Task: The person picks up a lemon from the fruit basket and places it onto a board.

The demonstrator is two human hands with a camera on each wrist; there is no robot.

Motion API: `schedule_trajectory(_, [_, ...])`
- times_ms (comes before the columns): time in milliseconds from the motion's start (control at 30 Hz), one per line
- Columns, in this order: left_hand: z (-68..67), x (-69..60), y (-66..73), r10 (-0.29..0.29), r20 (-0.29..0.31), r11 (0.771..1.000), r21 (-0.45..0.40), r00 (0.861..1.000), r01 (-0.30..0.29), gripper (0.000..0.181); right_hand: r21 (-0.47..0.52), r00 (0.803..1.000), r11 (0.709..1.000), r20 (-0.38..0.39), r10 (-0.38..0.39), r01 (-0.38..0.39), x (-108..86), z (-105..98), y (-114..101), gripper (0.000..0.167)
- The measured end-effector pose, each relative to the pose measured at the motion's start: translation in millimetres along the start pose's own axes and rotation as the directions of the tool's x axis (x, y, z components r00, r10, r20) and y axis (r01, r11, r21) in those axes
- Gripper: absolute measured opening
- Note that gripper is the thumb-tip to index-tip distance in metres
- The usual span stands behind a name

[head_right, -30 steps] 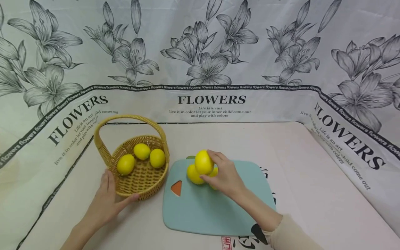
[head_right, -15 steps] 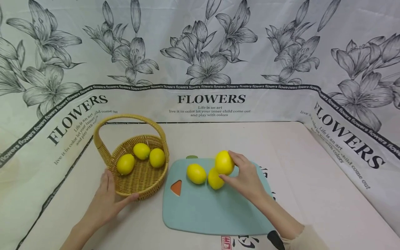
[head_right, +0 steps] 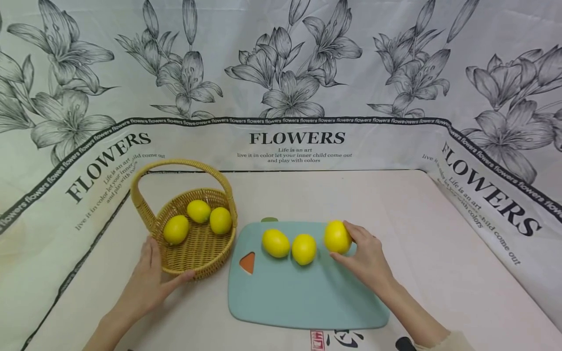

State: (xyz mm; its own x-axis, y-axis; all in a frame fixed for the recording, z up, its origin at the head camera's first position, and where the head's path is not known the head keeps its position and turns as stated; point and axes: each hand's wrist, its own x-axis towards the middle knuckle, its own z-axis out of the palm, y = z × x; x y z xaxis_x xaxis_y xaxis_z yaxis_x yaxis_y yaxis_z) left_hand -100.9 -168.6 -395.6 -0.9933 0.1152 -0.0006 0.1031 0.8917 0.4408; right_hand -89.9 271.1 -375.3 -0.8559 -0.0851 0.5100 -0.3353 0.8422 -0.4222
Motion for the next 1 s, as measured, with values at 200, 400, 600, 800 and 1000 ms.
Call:
schedule_trajectory(200, [-0.1,0.0,0.1,0.010,-0.012,1.000,0.008,1.000,-0.010,0.124,-0.033,0.998,0.998,0.050,0.045,-0.044,-9.0,3,7,0.073])
schedule_trajectory(400, [-0.8,0.3,0.8,0.001,0.000,1.000,-0.002,1.000,-0.001,0.125,-0.057,0.991,0.995,0.106,0.086,-0.080,-16.2,5,10,0.073])
schedule_trajectory(600, [0.1,0.5,-0.3,-0.004,0.000,1.000,-0.011,1.000,0.004,0.126,-0.054,0.982,0.993,0.154,0.114,-0.107,-18.7,8,10,0.073])
schedule_trajectory(800, [1.8,1.1,-1.1,-0.003,-0.011,1.000,-0.016,1.000,0.003,0.126,-0.047,0.980,0.992,0.159,0.122,-0.116,-19.7,11,10,0.073])
schedule_trajectory(1000, [2.0,0.7,-1.4,0.001,-0.017,1.000,-0.018,1.000,-0.001,0.125,-0.056,0.980,0.993,0.167,0.112,-0.104,-22.9,14,10,0.075])
